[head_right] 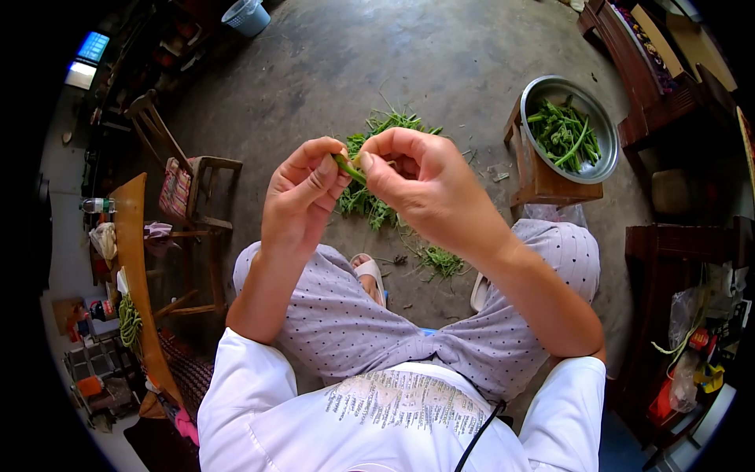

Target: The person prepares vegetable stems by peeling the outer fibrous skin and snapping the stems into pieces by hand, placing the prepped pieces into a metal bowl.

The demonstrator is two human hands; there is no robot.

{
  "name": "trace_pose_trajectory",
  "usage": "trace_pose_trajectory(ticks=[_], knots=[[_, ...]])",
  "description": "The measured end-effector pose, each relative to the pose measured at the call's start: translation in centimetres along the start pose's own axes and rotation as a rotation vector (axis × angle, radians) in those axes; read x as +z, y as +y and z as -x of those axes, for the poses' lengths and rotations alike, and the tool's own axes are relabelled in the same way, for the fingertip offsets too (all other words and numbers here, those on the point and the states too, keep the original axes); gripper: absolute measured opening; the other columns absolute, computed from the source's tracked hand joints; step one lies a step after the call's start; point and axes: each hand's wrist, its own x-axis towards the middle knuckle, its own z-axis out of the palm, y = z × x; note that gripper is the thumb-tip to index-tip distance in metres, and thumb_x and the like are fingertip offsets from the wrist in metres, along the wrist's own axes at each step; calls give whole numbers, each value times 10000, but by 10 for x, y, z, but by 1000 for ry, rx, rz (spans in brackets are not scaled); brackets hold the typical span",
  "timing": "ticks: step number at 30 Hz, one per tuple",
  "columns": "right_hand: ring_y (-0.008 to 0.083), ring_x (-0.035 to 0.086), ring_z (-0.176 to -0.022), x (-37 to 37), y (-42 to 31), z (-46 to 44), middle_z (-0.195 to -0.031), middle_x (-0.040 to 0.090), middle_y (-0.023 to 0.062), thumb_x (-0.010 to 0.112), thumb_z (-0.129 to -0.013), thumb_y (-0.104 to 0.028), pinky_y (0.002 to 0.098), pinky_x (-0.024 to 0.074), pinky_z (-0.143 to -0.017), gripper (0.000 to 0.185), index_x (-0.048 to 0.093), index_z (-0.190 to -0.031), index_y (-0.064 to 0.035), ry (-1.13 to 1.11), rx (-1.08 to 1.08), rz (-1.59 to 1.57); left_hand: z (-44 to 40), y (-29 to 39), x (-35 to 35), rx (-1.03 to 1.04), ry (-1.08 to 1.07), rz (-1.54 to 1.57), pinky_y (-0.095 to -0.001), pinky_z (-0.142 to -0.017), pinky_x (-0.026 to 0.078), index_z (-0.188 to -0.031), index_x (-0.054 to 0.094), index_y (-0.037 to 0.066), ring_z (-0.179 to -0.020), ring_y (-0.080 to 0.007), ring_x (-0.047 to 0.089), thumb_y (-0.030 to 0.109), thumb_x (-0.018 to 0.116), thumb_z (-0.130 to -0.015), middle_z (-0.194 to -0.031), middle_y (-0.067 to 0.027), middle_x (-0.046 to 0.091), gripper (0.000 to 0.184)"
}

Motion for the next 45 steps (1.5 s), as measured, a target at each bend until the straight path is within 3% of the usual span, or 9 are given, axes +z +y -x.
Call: trace_pose_trajectory(ticks=[7, 9, 12, 16, 21, 23, 26, 32, 45], knots=[[6, 499, -780, -7, -7, 0, -823, 584, -23, 568, -943, -190, 147, 406, -663, 193, 591, -989, -4, -8, -175, -90, -2, 8, -5, 37, 29, -1, -225, -824, 485, -1155, 578, 16, -912, -95, 599, 78, 586, -914, -1013, -42, 631, 250], [21, 501, -711, -17, -10, 3, -794, 597, 3, 553, -949, -181, 163, 408, -619, 186, 573, -1000, -3, -53, -161, -169, -2, 10, -7, 27, 53, 5, -219, -829, 488, -1170, 567, 15, -923, -94, 601, 78, 581, -916, -1010, -41, 630, 262], [49, 437, -541, -35, -16, 9, -689, 550, 3, 510, -958, -150, 197, 355, -478, 167, 529, -1030, -1, -382, -162, -372, -2, 11, -10, 43, 46, -5, -223, -840, 499, -1176, 561, 9, -941, -104, 606, 75, 587, -911, -1017, -51, 631, 274], [44, 416, -525, -47, -15, 4, -648, 490, -27, 496, -958, -154, 191, 330, -459, 158, 507, -1034, -16, -720, -317, -736, -1, 9, -9, 59, 36, -10, -234, -856, 508, -1178, 555, 5, -956, -116, 611, 70, 599, -903, -1025, -65, 631, 286], [45, 417, -546, -34, -17, 4, -734, 526, -10, 574, -906, -118, 188, 328, -478, 176, 590, -1025, 11, -407, -335, -288, 0, 7, -1, 94, 47, -99, -279, -837, 534, -1141, 551, 1, -952, -146, 625, 41, 613, -888, -1006, -96, 641, 264], [68, 477, -593, -15, -9, 6, -759, 567, 22, 657, -843, -75, 187, 370, -520, 131, 666, -945, 6, 59, -361, 358, 1, 6, 4, 119, 33, -144, -284, -826, 540, -1133, 539, 0, -935, -154, 634, 36, 619, -884, -991, -105, 648, 264], [108, 556, -629, -2, -2, 4, -780, 613, 55, 701, -785, -38, 216, 428, -544, 111, 700, -896, -29, 171, -509, 627, 3, 5, 10, 163, 22, -229, -284, -807, 549, -1120, 518, 3, -902, -163, 649, 27, 631, -874, -962, -119, 660, 271], [179, 625, -616, 6, -1, 3, -765, 647, 91, 692, -780, -40, 273, 475, -534, 91, 701, -870, -29, 268, -526, 696, 2, 1, 12, 259, 32, -318, -259, -777, 554, -1100, 511, 19, -881, -153, 656, 6, 643, -860, -933, -119, 671, 275], [225, 642, -646, 9, -2, 3, -763, 633, 109, 665, -759, -43, 309, 500, -574, 103, 681, -856, -12, 246, -510, 790, 4, 1, 12, 288, 50, -392, -220, -784, 530, -1027, 567, -8, -883, -128, 646, -27, 642, -851, -919, -96, 668, 192]])
